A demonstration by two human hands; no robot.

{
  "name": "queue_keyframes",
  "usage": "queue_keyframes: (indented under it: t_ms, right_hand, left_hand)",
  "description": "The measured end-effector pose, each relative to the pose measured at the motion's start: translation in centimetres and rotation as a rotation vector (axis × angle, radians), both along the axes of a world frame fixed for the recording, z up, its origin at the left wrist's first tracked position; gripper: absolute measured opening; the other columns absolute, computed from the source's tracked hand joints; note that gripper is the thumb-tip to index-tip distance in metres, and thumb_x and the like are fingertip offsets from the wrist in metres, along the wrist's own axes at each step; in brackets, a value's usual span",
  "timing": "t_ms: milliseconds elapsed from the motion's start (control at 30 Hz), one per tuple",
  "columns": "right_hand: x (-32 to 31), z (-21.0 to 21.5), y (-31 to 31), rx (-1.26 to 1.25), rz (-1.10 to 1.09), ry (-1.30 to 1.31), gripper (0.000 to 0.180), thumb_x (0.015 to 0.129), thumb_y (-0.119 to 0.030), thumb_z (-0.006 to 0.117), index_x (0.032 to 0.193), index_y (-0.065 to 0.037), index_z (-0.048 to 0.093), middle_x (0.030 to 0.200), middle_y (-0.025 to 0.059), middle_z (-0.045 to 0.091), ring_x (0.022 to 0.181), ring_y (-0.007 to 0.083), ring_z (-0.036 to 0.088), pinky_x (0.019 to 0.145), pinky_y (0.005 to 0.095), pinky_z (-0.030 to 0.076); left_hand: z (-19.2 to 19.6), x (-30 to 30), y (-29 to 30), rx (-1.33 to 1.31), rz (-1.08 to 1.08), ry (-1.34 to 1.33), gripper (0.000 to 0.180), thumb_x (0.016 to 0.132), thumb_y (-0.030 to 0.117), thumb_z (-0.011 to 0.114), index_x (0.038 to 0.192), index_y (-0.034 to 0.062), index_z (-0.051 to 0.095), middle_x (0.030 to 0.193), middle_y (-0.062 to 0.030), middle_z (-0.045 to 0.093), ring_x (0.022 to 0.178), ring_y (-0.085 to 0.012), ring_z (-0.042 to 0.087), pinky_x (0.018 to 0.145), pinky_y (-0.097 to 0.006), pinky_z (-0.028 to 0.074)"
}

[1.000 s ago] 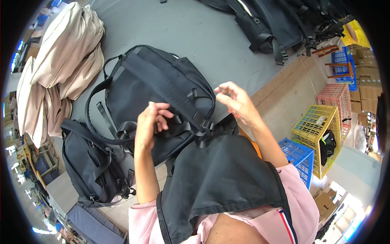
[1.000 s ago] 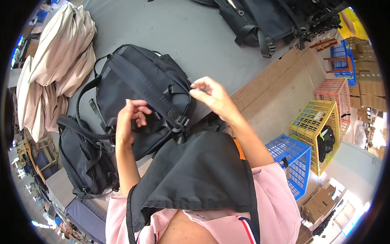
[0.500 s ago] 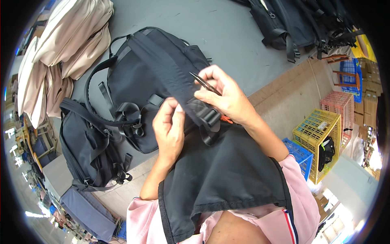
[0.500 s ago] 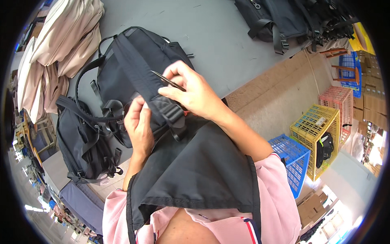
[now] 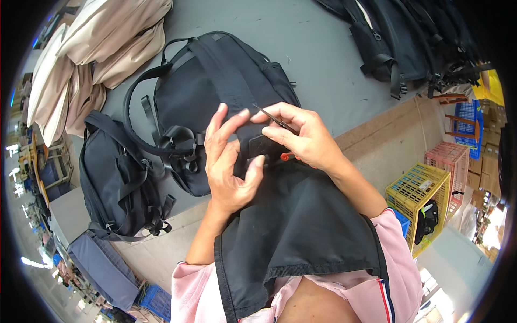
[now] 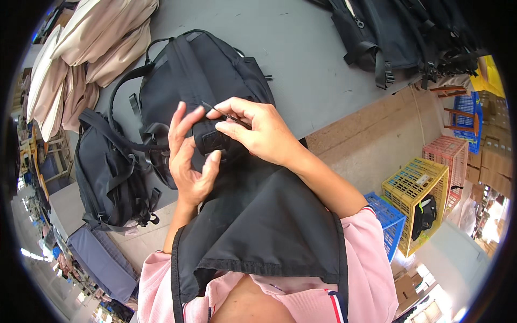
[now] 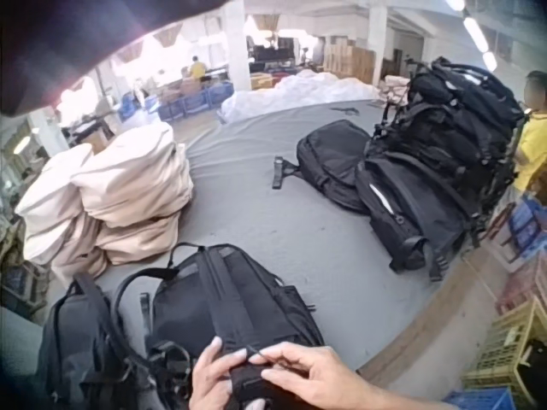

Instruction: Using small scissors to trim loose threads and inspecting black backpacks at a factory workstation.

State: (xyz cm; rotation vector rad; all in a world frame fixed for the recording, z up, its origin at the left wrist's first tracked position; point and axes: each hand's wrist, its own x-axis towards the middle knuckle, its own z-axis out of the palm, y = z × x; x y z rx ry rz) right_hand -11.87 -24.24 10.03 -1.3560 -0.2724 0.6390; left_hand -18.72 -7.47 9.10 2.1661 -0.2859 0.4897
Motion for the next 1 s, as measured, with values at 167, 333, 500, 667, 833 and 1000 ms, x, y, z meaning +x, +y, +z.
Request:
queue_keyframes:
  t_ms: [167, 333, 500, 667, 833, 1000]
  right_hand:
    - [-1.6, 0.1, -0.8, -0.129, -0.189, -0.055, 0.021, 0.086, -0.006, 0.063, 0.105, 0.002, 0.058, 0.096, 0.0064, 0.065, 0.078, 0.0081, 0.058, 0.071, 0.0241, 0.049]
    - [-2.3, 0.7, -1.8, -0.461, -0.296, -0.625, 0.031, 0.079, -0.010, 0.069, 0.108, -0.007, 0.057, 0.089, 0.0068, 0.061, 0.068, 0.0199, 0.062, 0.062, 0.0304, 0.048]
    - [-1.9, 1.1, -2.5, -0.657, -0.201, -0.929, 0.032, 0.073, -0.011, 0.072, 0.102, -0.010, 0.060, 0.082, 0.0035, 0.057, 0.061, 0.0208, 0.058, 0.056, 0.0328, 0.046]
    - [-1.4, 1.5, -2.5, -0.712, -0.143, -1.087, 0.033, 0.070, -0.011, 0.073, 0.100, -0.010, 0.060, 0.079, 0.0018, 0.055, 0.059, 0.0192, 0.056, 0.054, 0.0325, 0.043]
    - [-1.1, 2.0, -2.4, -0.751, -0.090, -1.170, 0.030, 0.070, -0.010, 0.072, 0.098, -0.010, 0.061, 0.078, 0.0009, 0.054, 0.057, 0.0176, 0.055, 0.053, 0.0321, 0.042]
    - [-0.4, 2.2, -2.6, -0.735, -0.021, -1.299, 0.024, 0.071, -0.009, 0.070, 0.094, -0.010, 0.063, 0.075, 0.0007, 0.053, 0.057, 0.0169, 0.054, 0.053, 0.0309, 0.042]
  left_hand:
    - [-1.4, 0.3, -0.2, -0.319, -0.076, 0.215, 0.024, 0.077, 0.008, 0.064, 0.097, -0.0037, 0.060, 0.110, -0.0115, 0.055, 0.105, -0.0254, 0.050, 0.093, -0.037, 0.039]
    - [-0.5, 0.5, -0.4, -0.834, -0.100, 0.530, 0.024, 0.082, 0.010, 0.060, 0.102, -0.0024, 0.059, 0.111, -0.0065, 0.048, 0.099, -0.0122, 0.048, 0.085, -0.024, 0.042]
    - [-1.3, 0.6, 0.0, -0.724, -0.138, 0.494, 0.026, 0.080, 0.010, 0.059, 0.103, -0.0027, 0.059, 0.112, -0.0077, 0.049, 0.101, -0.0143, 0.048, 0.086, -0.026, 0.041]
    - [-1.1, 0.7, 0.0, -0.672, -0.105, 0.493, 0.025, 0.077, 0.010, 0.059, 0.099, -0.0022, 0.060, 0.111, -0.0090, 0.052, 0.100, -0.0178, 0.049, 0.088, -0.029, 0.040]
    - [-0.9, 0.7, 0.1, -0.615, -0.075, 0.477, 0.024, 0.073, 0.011, 0.059, 0.094, -0.0010, 0.061, 0.106, -0.0097, 0.057, 0.099, -0.0213, 0.050, 0.089, -0.033, 0.038]
    - [-0.5, 1.0, 0.6, -0.421, -0.094, 0.453, 0.026, 0.067, 0.012, 0.058, 0.090, 0.0002, 0.060, 0.100, -0.0087, 0.058, 0.096, -0.0232, 0.051, 0.094, -0.035, 0.032]
